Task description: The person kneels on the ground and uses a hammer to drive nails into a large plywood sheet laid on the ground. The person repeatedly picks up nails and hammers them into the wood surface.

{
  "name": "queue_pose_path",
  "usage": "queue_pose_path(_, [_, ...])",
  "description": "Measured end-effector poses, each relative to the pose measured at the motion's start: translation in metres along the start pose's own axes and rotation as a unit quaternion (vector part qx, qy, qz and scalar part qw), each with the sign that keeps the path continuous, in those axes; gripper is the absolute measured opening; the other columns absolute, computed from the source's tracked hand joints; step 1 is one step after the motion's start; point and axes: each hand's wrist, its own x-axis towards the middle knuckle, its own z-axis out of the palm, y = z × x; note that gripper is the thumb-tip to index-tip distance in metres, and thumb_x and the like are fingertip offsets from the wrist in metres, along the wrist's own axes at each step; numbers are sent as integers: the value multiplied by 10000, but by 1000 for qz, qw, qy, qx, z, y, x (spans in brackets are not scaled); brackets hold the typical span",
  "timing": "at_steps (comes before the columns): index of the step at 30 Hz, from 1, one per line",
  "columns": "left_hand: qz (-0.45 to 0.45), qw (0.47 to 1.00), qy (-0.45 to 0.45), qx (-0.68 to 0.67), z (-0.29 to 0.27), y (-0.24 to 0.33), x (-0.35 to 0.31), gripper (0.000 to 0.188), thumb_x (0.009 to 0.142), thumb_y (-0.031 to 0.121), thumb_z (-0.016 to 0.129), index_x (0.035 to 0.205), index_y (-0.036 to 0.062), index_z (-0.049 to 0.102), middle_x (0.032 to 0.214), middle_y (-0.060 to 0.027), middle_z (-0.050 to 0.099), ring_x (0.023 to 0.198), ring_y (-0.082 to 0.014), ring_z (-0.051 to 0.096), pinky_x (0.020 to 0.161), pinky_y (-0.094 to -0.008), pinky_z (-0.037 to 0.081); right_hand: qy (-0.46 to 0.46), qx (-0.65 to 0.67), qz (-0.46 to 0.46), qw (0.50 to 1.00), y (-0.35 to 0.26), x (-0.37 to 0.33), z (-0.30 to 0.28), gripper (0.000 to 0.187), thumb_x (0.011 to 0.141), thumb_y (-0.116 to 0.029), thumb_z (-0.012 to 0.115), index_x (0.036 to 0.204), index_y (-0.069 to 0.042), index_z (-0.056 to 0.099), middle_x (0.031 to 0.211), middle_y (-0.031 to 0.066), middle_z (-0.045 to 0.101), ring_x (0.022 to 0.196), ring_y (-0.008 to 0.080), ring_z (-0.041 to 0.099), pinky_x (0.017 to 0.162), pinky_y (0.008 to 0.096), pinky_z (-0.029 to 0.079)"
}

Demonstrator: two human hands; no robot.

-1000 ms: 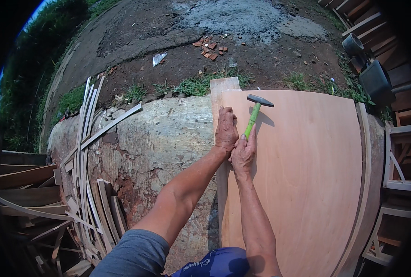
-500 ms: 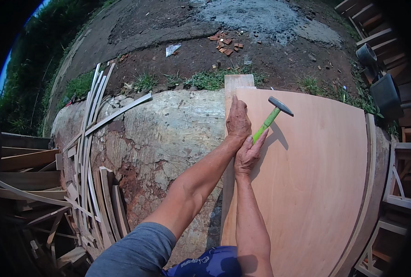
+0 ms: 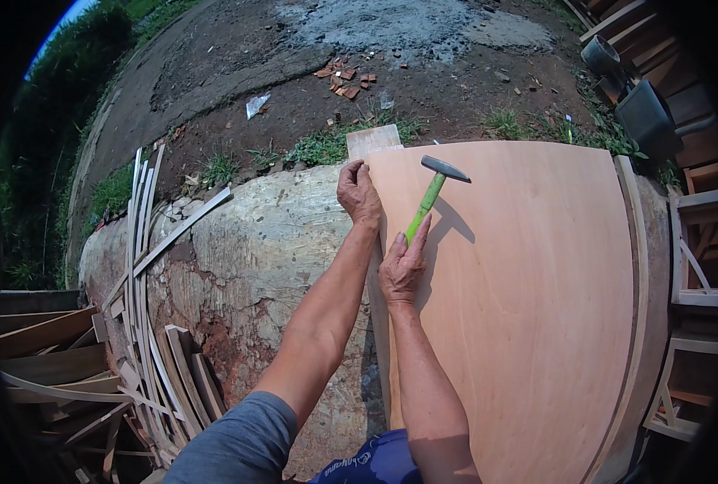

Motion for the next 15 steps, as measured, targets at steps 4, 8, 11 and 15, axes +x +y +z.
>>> queue_pose_path(4, [102, 993, -1, 51, -3, -4, 12, 128, 936, 104, 676, 1010, 20, 739, 996, -92, 687, 919, -225, 665, 845, -350, 539, -27, 22, 25, 999, -13, -3, 0, 652, 1048, -160, 469, 1621, -49, 179, 1397, 325, 510, 1048, 436, 649, 829, 472, 550])
queue_pose_path(8, [49, 997, -25, 46, 1, -6, 12, 130, 918, 123, 701, 991, 28, 751, 1001, -102, 686, 927, -238, 675, 850, -354, 540, -27, 29, 26, 999, -18, 0, -2, 650, 1050, -154, 466, 1627, -64, 179, 1249, 290, 571, 924, 387, 664, 748, 453, 548])
queue_pose_path(11, [82, 990, -26, 110, 1, -3, 13, 126, 920, 121, 696, 992, 31, 746, 1001, -109, 682, 927, -252, 682, 848, -360, 543, -17, 33, 26, 999, -19, 0, -1, 641, 1054, -155, 469, 1630, -62, 202, 908, 172, 672, 672, 215, 626, 641, 379, 518])
queue_pose_path(15, [108, 984, -40, 137, -5, -3, 16, 124, 919, 114, 690, 998, 33, 738, 1003, -122, 676, 921, -269, 680, 846, -381, 544, -40, 35, 12, 998, -24, -2, -3, 638, 1047, -142, 487, 1625, -67, 227, 919, 183, 683, 675, 227, 634, 647, 391, 525])
